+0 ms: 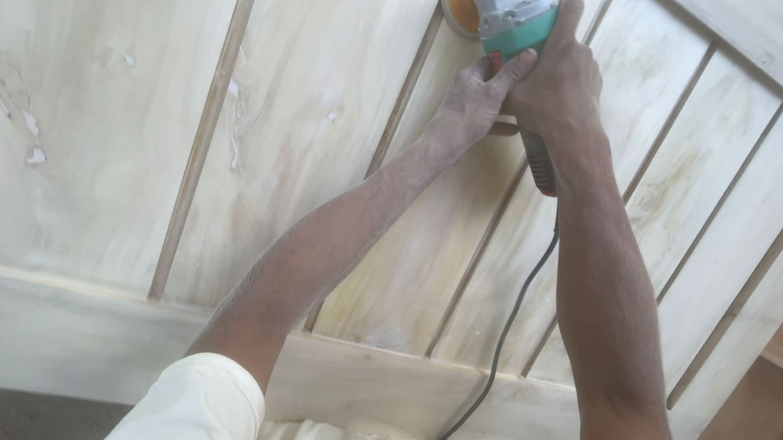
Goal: The person uses an electric orbital sander to smooth the surface of a large, light-colored wooden door. They move the sander across the flat panels and along the frame of the door.
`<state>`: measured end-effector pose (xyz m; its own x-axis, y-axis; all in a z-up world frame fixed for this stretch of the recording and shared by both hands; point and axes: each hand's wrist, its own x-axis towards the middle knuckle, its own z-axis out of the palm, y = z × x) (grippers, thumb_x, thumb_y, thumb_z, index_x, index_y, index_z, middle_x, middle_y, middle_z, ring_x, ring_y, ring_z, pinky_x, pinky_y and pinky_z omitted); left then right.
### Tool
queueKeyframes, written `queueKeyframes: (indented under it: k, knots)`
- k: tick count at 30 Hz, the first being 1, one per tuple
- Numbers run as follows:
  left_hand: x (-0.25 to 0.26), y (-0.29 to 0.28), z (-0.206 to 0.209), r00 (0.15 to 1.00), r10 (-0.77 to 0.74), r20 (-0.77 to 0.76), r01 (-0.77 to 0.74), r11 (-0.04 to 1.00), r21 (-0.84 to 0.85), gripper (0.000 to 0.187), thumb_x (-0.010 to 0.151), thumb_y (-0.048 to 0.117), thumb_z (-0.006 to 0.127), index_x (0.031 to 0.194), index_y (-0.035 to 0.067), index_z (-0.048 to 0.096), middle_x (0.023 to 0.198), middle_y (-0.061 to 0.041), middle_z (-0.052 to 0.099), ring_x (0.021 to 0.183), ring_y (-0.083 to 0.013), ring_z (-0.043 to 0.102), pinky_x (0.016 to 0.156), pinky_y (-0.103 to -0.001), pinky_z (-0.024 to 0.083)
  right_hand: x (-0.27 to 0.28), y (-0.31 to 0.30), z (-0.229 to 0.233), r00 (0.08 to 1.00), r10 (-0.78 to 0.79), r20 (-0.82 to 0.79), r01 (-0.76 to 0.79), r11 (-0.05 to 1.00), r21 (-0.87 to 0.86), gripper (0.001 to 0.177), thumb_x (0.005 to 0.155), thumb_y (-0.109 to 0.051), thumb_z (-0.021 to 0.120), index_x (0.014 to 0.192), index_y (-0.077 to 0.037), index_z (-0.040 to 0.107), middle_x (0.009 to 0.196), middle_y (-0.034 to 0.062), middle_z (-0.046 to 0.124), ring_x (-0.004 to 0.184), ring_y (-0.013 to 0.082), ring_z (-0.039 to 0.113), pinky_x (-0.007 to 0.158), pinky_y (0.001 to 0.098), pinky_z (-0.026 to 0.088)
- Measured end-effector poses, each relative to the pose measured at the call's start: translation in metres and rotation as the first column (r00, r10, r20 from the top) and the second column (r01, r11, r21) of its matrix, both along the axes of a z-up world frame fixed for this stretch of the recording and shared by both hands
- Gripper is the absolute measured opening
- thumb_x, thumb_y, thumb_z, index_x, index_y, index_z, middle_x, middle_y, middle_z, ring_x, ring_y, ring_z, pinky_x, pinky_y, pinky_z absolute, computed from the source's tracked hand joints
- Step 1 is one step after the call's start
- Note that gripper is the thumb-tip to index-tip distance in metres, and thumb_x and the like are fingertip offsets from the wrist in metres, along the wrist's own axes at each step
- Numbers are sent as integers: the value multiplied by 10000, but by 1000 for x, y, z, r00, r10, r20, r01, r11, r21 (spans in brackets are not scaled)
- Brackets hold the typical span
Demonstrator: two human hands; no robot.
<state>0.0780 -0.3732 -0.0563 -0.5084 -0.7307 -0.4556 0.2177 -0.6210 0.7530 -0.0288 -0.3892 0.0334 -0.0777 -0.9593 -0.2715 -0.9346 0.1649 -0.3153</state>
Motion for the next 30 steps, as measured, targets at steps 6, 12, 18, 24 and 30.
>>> queueKeyframes:
  k: [6,12,18,24,30]
  knots:
    - [-3,-35,-7,999,-9,31,10,999,-35,984,784,764,537,1425,24,439,1208,-214,680,1100,-325,756,759,-404,656,7,-30,6,996,-82,-27,82,997,2,883,912,-337,821,1440,-49,175,983,279,721,838,448,745,753,502,633]
    - [-33,-48,-19,1000,17,10,-17,998,-61,984,784,763,572,1364,-31,524,1190,-239,705,1073,-360,762,718,-422,669,-4,-40,15,984,-177,8,176,984,28,799,901,-294,831,1361,-54,223,1089,288,696,871,416,763,740,459,681]
    - [-71,-36,-20,1000,-8,4,8,999,-34,988,748,753,576,1364,-14,474,1156,-251,687,970,-372,789,654,-420,672,-37,-20,14,988,-153,13,154,986,-61,739,959,-290,846,1317,-30,254,1105,315,702,921,438,753,785,494,657]
    - [-106,-14,-9,993,-82,86,85,996,-33,946,753,773,556,1257,-27,597,1015,-209,770,858,-296,823,617,-363,661,-61,5,19,951,-311,-6,311,951,1,707,936,-271,816,1296,-38,254,1111,308,687,907,427,757,749,486,674]
    - [-90,-21,-7,992,-13,128,17,999,-28,841,788,655,666,1226,-61,637,984,-187,773,794,-249,809,587,-326,641,-49,2,15,921,-389,28,389,921,19,732,924,-307,805,1306,-50,235,1130,294,677,873,407,761,723,449,684]
